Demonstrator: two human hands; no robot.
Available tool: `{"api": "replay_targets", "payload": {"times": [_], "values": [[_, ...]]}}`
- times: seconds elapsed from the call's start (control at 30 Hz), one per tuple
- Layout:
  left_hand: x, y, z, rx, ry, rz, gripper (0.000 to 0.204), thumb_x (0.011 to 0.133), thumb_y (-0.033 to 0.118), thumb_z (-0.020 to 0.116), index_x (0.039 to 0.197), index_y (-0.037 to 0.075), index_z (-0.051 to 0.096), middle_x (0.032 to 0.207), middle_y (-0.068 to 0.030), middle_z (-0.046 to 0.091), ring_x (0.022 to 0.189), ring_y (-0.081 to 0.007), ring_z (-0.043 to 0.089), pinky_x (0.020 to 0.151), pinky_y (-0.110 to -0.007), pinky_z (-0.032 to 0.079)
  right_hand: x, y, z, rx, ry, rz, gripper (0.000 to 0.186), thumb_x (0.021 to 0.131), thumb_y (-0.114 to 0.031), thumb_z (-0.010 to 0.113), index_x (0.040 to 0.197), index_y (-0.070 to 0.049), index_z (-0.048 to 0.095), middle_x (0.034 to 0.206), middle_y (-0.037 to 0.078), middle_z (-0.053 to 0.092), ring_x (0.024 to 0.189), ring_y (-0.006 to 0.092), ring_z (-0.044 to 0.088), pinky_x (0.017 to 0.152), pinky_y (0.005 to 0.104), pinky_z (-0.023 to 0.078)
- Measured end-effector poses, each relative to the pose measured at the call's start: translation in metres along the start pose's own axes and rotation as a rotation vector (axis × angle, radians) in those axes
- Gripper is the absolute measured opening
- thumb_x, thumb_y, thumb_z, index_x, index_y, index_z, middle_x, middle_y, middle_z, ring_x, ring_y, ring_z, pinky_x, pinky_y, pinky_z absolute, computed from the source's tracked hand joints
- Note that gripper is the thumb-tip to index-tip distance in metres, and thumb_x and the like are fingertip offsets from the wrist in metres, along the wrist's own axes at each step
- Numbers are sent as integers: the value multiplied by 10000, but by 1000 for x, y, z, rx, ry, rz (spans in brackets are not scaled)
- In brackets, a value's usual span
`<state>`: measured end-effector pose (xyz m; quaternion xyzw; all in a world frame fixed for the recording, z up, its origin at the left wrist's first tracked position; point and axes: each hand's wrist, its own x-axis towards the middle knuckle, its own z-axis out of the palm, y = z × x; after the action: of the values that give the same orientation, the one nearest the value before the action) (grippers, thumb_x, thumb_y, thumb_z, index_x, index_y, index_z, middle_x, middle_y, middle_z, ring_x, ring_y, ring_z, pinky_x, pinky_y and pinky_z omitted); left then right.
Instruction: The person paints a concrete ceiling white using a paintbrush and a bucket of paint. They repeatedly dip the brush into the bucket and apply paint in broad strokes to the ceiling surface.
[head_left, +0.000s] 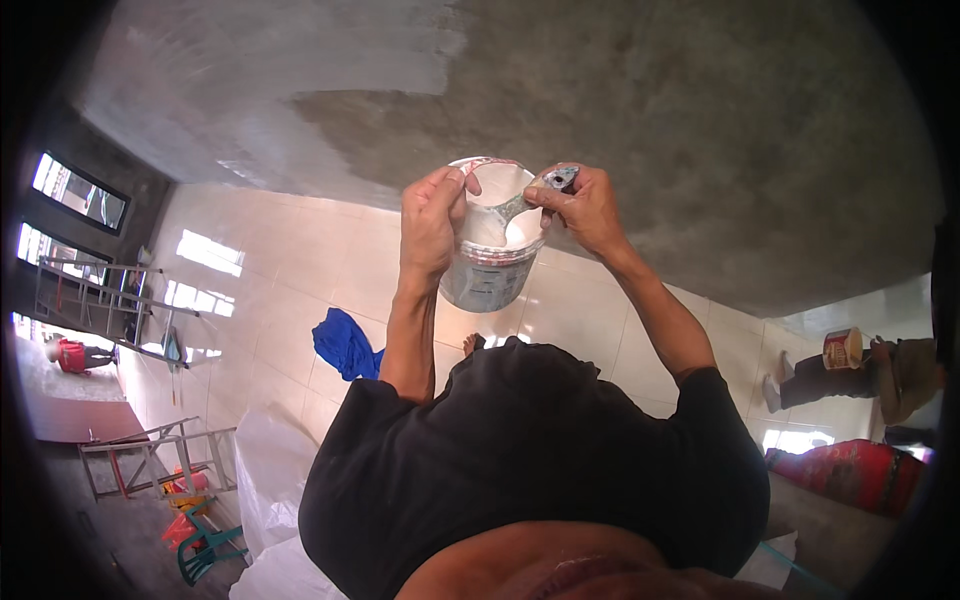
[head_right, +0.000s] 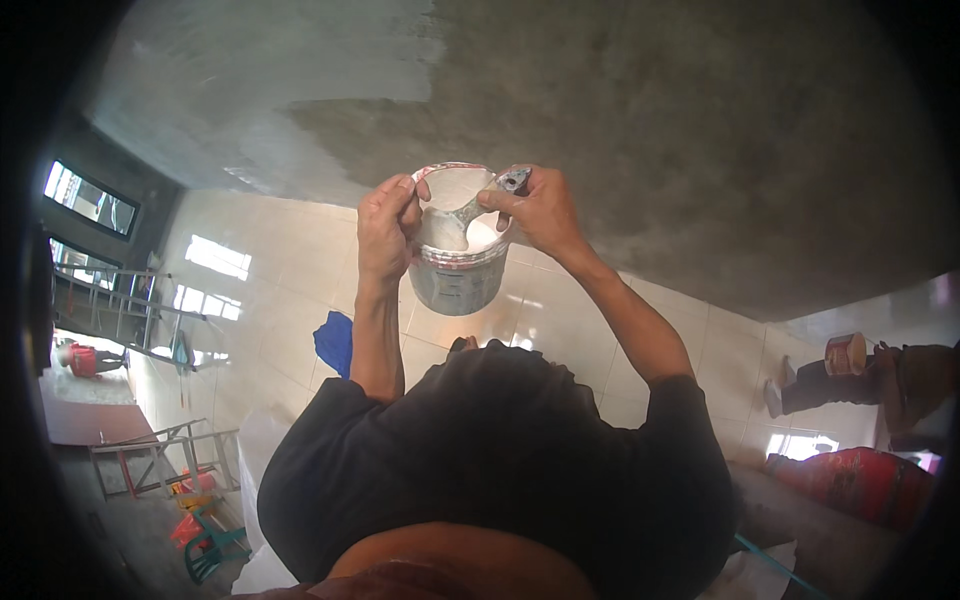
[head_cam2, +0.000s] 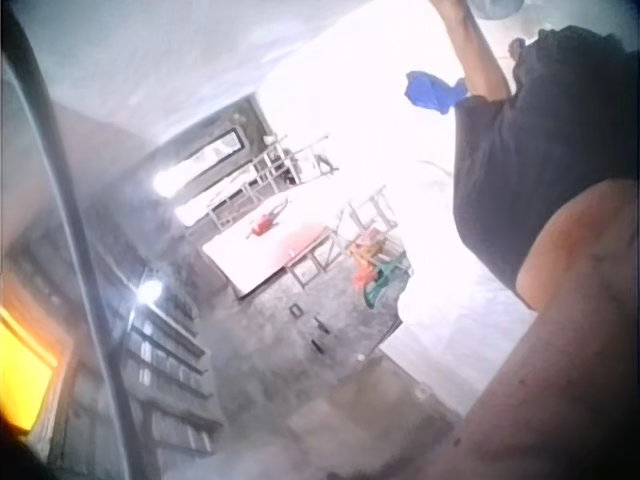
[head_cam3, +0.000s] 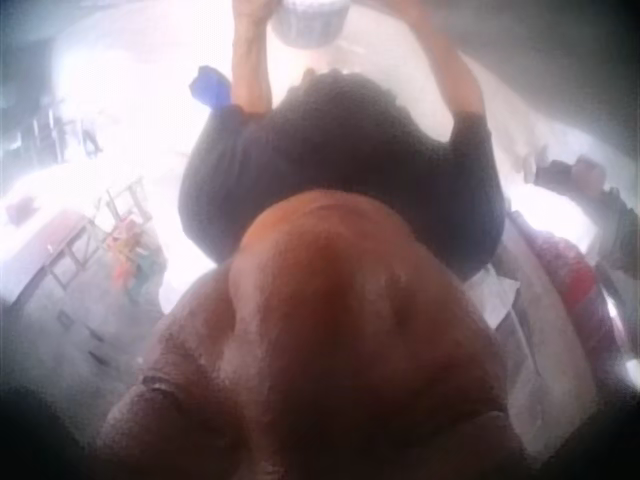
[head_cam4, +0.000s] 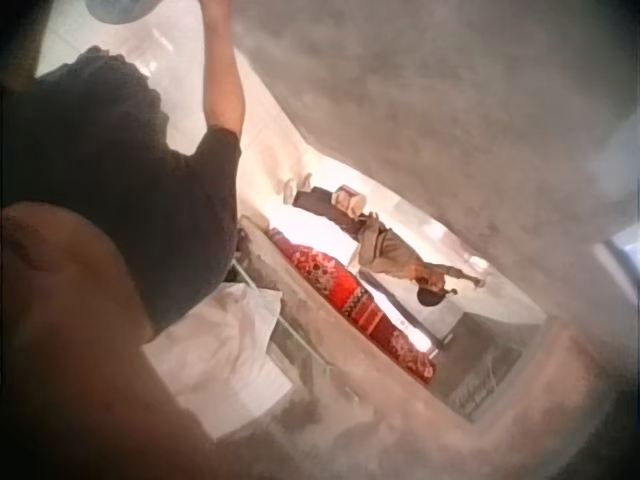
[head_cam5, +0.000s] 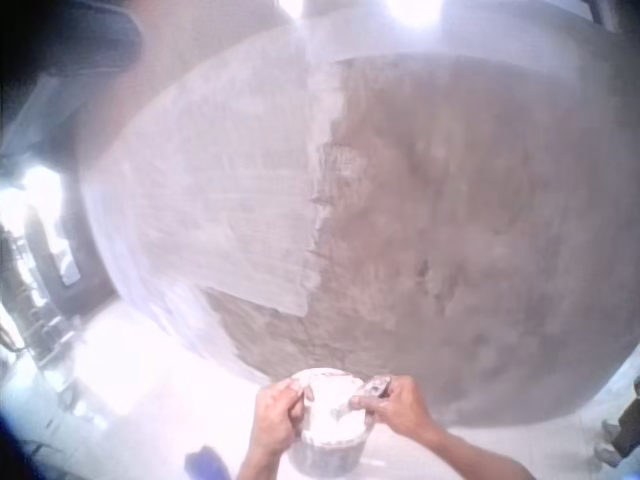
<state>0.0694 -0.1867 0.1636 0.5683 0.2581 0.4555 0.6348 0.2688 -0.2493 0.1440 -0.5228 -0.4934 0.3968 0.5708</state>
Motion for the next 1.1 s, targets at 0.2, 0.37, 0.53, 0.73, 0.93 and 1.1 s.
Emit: {"api": "replay_targets", "payload": {"times": [0.2,0.37,0.53,0.73,0.93,1.1], "values": [[16,1,-6,33,3,-35,266,970,216,488,808,32,592,513,103,331,425,-4,234,386,-218,149,11,14,17,-487,252,-511,201,755,-126,790,887,1,707,699,101,682,554,119,604,498,270,459],[41,-3,-25,-1,-7,-39,280,985,203,471,799,40,602,509,100,335,419,-7,251,378,-210,167,20,11,13,-557,293,-507,177,761,-110,781,881,-2,709,704,125,673,572,123,617,516,282,473],[51,-15,-40,-48,40,-26,252,973,188,466,802,34,569,514,107,317,405,-1,226,362,-208,152,5,-32,-12,-125,300,-281,103,801,-59,733,847,22,689,711,75,687,595,127,633,518,254,482],[55,-21,-58,-43,77,1,266,977,182,449,794,38,579,522,97,331,418,-12,231,380,-212,171,28,-94,-83,29,644,-499,45,816,-51,702,833,-13,684,692,50,681,589,99,617,506,230,447],[61,-29,-63,0,98,33,272,973,186,456,773,52,583,516,95,330,422,-13,234,383,-213,167,143,-228,-148,111,738,-985,66,821,-67,706,819,-6,681,712,65,691,612,143,677,481,227,447],[63,-38,-68,-4,164,50,248,956,174,457,769,46,558,500,102,308,385,1,210,345,-212,141,259,-319,-154,150,737,-1064,99,803,-75,744,817,3,685,740,88,702,599,167,694,447,229,449]]}}
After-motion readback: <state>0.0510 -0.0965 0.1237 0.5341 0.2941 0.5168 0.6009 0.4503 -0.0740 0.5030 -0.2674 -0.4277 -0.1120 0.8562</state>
